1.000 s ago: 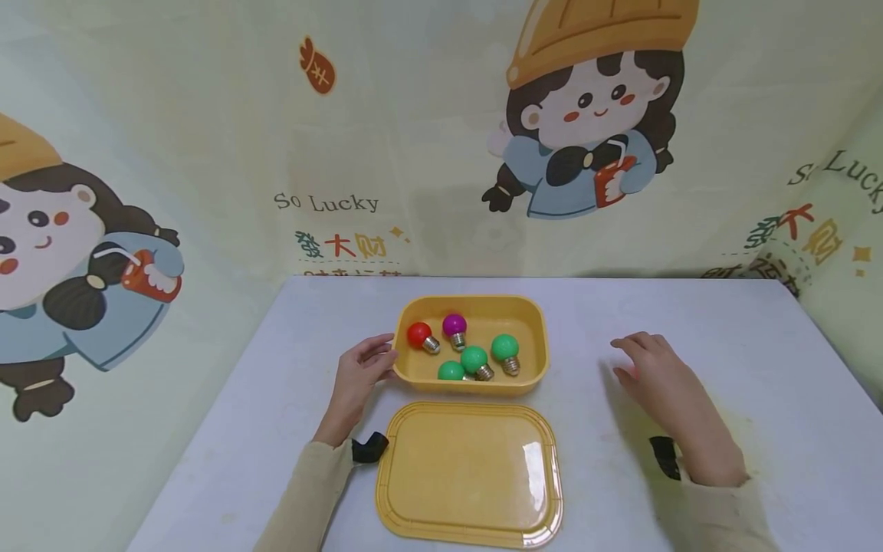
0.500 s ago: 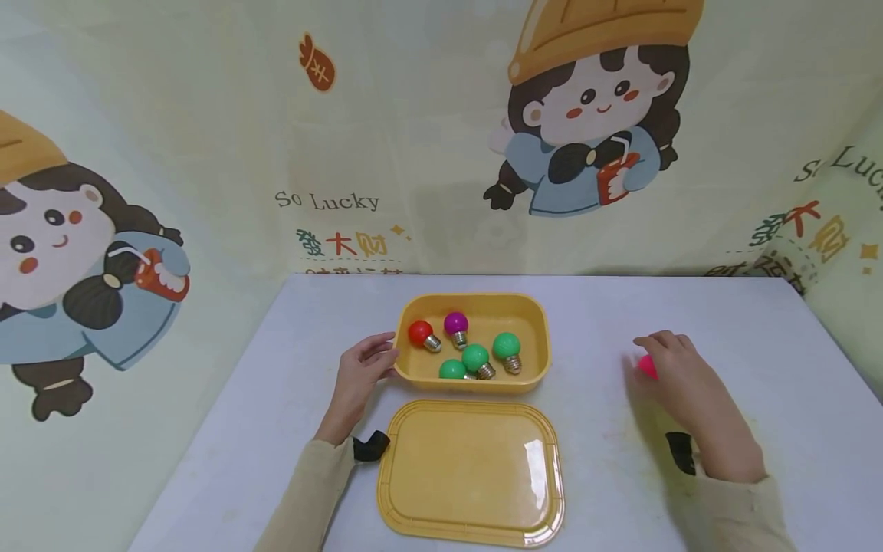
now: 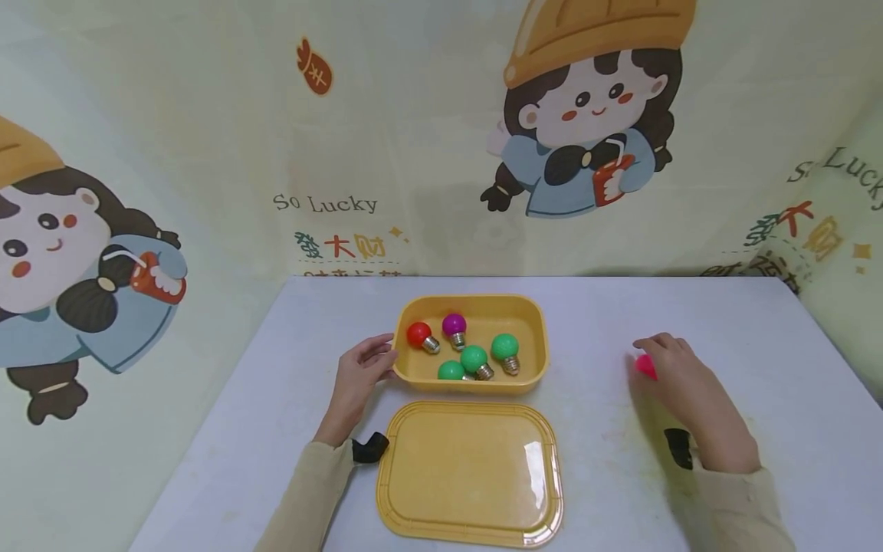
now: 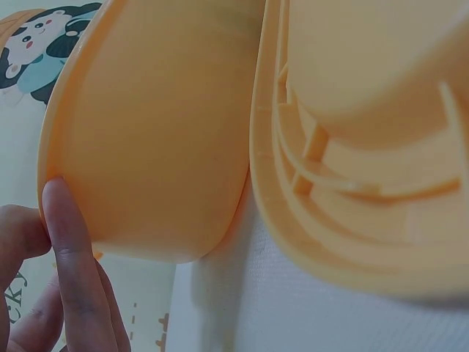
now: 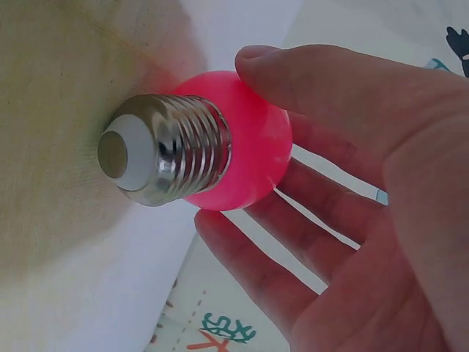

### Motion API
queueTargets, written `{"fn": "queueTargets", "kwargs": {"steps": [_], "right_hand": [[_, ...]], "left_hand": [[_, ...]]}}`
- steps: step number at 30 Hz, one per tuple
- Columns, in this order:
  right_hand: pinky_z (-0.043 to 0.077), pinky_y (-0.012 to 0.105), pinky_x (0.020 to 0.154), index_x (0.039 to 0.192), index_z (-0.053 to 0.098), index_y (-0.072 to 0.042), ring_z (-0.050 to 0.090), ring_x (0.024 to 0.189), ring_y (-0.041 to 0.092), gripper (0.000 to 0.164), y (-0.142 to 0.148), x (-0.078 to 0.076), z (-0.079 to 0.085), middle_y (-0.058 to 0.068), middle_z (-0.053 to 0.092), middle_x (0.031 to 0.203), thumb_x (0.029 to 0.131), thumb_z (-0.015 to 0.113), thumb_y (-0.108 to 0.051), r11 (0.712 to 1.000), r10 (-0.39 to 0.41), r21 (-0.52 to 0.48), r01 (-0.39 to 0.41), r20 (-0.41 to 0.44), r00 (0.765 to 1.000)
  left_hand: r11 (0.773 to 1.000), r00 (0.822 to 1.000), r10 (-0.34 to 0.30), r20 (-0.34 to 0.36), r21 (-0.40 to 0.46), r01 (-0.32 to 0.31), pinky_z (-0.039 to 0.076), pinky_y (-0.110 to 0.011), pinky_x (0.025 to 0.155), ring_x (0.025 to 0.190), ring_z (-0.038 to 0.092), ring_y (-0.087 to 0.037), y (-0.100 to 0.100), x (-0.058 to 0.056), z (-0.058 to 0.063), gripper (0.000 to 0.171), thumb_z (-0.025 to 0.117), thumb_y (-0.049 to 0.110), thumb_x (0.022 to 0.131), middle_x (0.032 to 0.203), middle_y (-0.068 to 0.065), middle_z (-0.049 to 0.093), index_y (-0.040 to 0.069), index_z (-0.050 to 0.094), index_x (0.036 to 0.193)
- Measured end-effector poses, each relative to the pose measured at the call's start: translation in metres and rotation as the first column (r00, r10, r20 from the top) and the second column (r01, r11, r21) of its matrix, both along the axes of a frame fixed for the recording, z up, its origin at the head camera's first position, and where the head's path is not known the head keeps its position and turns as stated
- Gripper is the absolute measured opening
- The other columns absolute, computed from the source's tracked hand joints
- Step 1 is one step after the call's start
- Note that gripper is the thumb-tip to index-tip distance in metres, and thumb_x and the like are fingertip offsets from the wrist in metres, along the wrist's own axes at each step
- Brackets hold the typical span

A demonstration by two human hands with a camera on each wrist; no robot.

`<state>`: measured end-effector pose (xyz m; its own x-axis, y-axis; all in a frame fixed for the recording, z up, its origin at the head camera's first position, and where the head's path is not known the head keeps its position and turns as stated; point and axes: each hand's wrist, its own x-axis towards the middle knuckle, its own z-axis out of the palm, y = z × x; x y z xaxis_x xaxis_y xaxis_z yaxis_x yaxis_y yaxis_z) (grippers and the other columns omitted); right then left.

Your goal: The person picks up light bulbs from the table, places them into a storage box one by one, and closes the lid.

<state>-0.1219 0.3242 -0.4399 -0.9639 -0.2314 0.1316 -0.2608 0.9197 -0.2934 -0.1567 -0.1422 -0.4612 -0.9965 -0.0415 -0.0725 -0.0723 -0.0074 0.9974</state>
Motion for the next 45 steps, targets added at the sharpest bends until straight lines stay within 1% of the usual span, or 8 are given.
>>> {"fn": "queueTargets", "kwargs": {"steps": [8, 13, 17, 24, 28, 31, 38, 45], "right_hand": [[0.050, 0.065, 0.084, 0.105, 0.066, 0.011, 0.054, 0.096, 0.049, 0.035, -0.003, -0.003, 0.002, 0.032, 0.059, 0.104, 0.078, 0.080, -0.006, 1.000, -0.009, -0.007, 0.009, 0.042, 0.999], [0.051, 0.064, 0.083, 0.109, 0.065, 0.011, 0.053, 0.099, 0.050, 0.039, -0.008, -0.002, 0.005, 0.033, 0.059, 0.108, 0.078, 0.082, -0.006, 0.999, -0.036, -0.016, 0.038, 0.090, 0.995], [0.052, 0.064, 0.083, 0.110, 0.065, 0.010, 0.053, 0.100, 0.050, 0.041, -0.012, -0.001, 0.005, 0.033, 0.058, 0.110, 0.076, 0.083, -0.004, 0.999, -0.033, -0.030, 0.036, 0.095, 0.995], [0.053, 0.063, 0.082, 0.108, 0.066, 0.010, 0.056, 0.098, 0.047, 0.040, -0.019, 0.000, 0.008, 0.030, 0.061, 0.106, 0.074, 0.083, 0.000, 0.998, 0.028, -0.049, -0.029, -0.014, 1.000], [0.054, 0.062, 0.082, 0.109, 0.066, 0.009, 0.056, 0.099, 0.047, 0.040, -0.027, 0.000, 0.012, 0.029, 0.061, 0.107, 0.074, 0.083, -0.001, 0.998, 0.030, -0.049, -0.031, -0.021, 0.999], [0.055, 0.061, 0.081, 0.110, 0.067, 0.007, 0.056, 0.100, 0.046, 0.042, -0.035, 0.001, 0.016, 0.028, 0.062, 0.108, 0.074, 0.084, -0.002, 0.998, 0.026, -0.048, -0.027, -0.027, 0.999], [0.057, 0.057, 0.078, 0.107, 0.069, 0.005, 0.060, 0.095, 0.040, 0.038, -0.046, 0.000, 0.021, 0.022, 0.065, 0.103, 0.073, 0.085, -0.002, 0.996, 0.076, -0.043, -0.082, -0.137, 0.988], [0.058, 0.054, 0.076, 0.106, 0.069, 0.004, 0.061, 0.093, 0.038, 0.038, -0.055, -0.002, 0.024, 0.021, 0.065, 0.102, 0.073, 0.085, -0.004, 0.993, 0.100, -0.050, -0.110, -0.170, 0.980]], "left_hand": [[1.000, 1.000, -0.001, 0.008, -0.005, 0.001, 0.061, -0.024, 0.069, 0.094, 0.067, -0.033, 0.000, 0.001, -0.001, 0.036, 0.071, 0.006, 0.091, 0.112, -0.020, 0.063, 0.001, 0.064, 0.126], [1.000, 1.000, 0.001, 0.009, -0.008, -0.001, 0.061, -0.025, 0.069, 0.097, 0.066, -0.037, 0.000, 0.001, 0.000, 0.035, 0.070, 0.007, 0.092, 0.112, -0.018, 0.063, 0.002, 0.064, 0.127], [1.000, 1.000, 0.004, 0.008, -0.010, -0.004, 0.061, -0.025, 0.068, 0.097, 0.065, -0.039, -0.001, 0.002, -0.001, 0.037, 0.069, 0.006, 0.093, 0.111, -0.017, 0.063, 0.001, 0.063, 0.128], [1.000, 1.000, 0.010, 0.004, -0.014, -0.010, 0.060, -0.024, 0.069, 0.093, 0.067, -0.033, -0.001, 0.003, -0.002, 0.036, 0.071, 0.008, 0.091, 0.111, -0.018, 0.063, 0.002, 0.064, 0.126], [1.000, 1.000, 0.010, -0.001, -0.013, -0.010, 0.060, -0.024, 0.069, 0.092, 0.066, -0.031, -0.001, 0.002, -0.003, 0.035, 0.071, 0.007, 0.091, 0.110, -0.017, 0.063, 0.002, 0.065, 0.126], [1.000, 1.000, 0.008, 0.001, -0.009, -0.008, 0.060, -0.024, 0.069, 0.092, 0.066, -0.033, -0.001, 0.002, -0.002, 0.034, 0.070, 0.006, 0.092, 0.109, -0.017, 0.063, 0.002, 0.065, 0.125], [1.000, 1.000, 0.006, 0.005, 0.003, -0.006, 0.061, -0.025, 0.069, 0.090, 0.065, -0.033, -0.001, 0.001, -0.001, 0.036, 0.072, 0.007, 0.091, 0.106, -0.015, 0.062, 0.001, 0.065, 0.125], [1.000, 1.000, 0.006, 0.006, 0.009, -0.006, 0.061, -0.025, 0.068, 0.087, 0.066, -0.028, -0.001, 0.001, -0.002, 0.035, 0.072, 0.007, 0.090, 0.106, -0.014, 0.063, 0.002, 0.066, 0.124]]}}
